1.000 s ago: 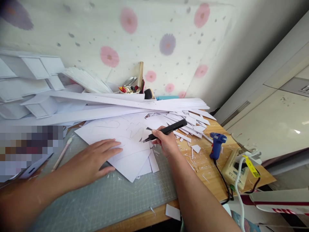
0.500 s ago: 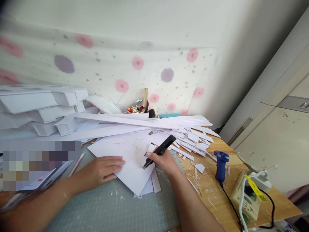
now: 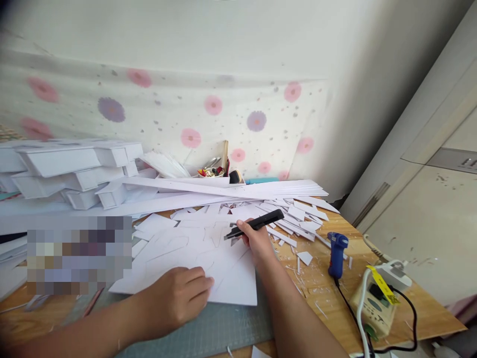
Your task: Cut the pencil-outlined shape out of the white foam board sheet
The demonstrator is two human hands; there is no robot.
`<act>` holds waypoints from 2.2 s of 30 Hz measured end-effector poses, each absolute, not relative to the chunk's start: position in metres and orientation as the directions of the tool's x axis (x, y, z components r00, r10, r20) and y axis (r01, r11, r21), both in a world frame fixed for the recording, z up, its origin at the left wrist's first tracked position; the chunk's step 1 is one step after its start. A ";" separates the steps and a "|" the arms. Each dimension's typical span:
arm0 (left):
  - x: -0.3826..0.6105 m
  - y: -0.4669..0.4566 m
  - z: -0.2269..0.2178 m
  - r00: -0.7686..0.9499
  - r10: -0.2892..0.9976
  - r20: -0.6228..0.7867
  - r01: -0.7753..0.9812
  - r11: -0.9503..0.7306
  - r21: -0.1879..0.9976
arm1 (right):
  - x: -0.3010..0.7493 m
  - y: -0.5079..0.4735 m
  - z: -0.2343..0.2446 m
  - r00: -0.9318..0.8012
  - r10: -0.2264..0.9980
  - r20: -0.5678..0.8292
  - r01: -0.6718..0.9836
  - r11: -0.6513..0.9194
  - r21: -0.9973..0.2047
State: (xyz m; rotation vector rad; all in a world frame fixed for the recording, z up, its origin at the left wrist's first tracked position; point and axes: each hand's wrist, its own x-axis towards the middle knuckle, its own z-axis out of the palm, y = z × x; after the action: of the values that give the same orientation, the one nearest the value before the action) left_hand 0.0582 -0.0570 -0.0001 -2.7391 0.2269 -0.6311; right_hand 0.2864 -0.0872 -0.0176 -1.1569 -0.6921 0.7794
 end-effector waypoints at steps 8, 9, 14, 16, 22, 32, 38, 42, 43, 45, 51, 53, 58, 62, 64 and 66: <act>0.086 -0.061 -0.018 0.978 -0.015 0.207 0.041 -0.964 -0.262 | 0.296 -0.072 -0.021 0.684 0.715 0.147 -0.141 0.327 -0.934; 0.090 -0.058 -0.019 0.979 0.009 0.204 0.060 -0.968 -0.244 | 0.298 -0.075 -0.018 0.704 0.692 0.157 -0.121 0.335 -0.934; 0.096 -0.047 -0.018 0.981 0.079 0.176 0.110 -0.979 -0.169 | 0.303 -0.110 0.002 0.775 0.605 0.182 -0.017 0.307 -0.951; 0.093 -0.046 -0.018 0.981 0.082 0.176 0.106 -0.985 -0.134 | 0.299 -0.127 0.003 0.786 0.594 0.170 0.004 0.270 -0.963; 0.079 -0.045 -0.023 0.992 0.079 0.093 0.083 -0.996 -0.032 | 0.262 -0.151 -0.018 0.792 0.570 0.219 0.243 0.035 -0.969; 0.084 -0.050 -0.016 0.988 0.078 -0.134 0.076 -0.997 -0.020 | 0.241 -0.147 -0.030 0.631 0.568 0.529 0.685 -0.088 -0.723; 0.086 -0.045 -0.016 0.997 0.051 -0.063 0.048 -0.997 -0.054 | 0.228 -0.166 -0.035 0.544 0.618 0.567 0.792 -0.155 -0.591; 0.086 -0.042 -0.018 0.998 0.053 0.038 0.053 -0.999 0.009 | 0.227 -0.171 -0.044 0.470 0.634 0.615 0.850 -0.137 -0.509; 0.086 -0.041 -0.019 0.997 0.053 0.058 0.051 -0.998 0.029 | 0.228 -0.171 -0.045 0.447 0.637 0.628 0.862 -0.119 -0.493; 0.085 -0.041 -0.022 0.997 0.051 0.058 0.049 -0.998 0.049 | 0.228 -0.171 -0.045 0.412 0.652 0.636 0.875 -0.087 -0.477; 0.083 -0.039 -0.026 0.996 0.063 0.063 0.054 -0.989 0.136 | 0.228 -0.172 -0.042 0.353 0.688 0.634 0.901 -0.068 -0.428; 0.082 -0.039 -0.023 0.996 0.068 0.053 0.060 -0.989 0.132 | 0.228 -0.172 -0.042 0.323 0.690 0.648 0.915 -0.052 -0.401; 0.083 -0.040 -0.019 0.999 0.051 -0.018 0.052 -0.995 0.084 | 0.226 -0.172 -0.040 0.283 0.697 0.659 0.933 -0.040 -0.358; 0.082 -0.040 -0.023 0.996 0.061 0.061 0.051 -0.987 0.154 | 0.224 -0.169 -0.035 0.228 0.689 0.688 0.953 -0.012 -0.304; 0.082 -0.040 -0.025 0.995 0.064 0.076 0.049 -0.981 0.186 | 0.223 -0.168 -0.033 0.198 0.680 0.706 0.963 -0.001 -0.269; 0.082 -0.039 -0.027 0.995 0.063 0.071 0.049 -0.980 0.194 | 0.220 -0.168 -0.033 0.192 0.676 0.711 0.966 -0.002 -0.259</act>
State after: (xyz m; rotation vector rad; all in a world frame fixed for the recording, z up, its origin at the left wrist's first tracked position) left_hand 0.0816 -0.0391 -0.0270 -3.3307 -0.0945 -0.1279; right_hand 0.2201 -0.1679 -0.0326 -1.7468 -1.5526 -0.5076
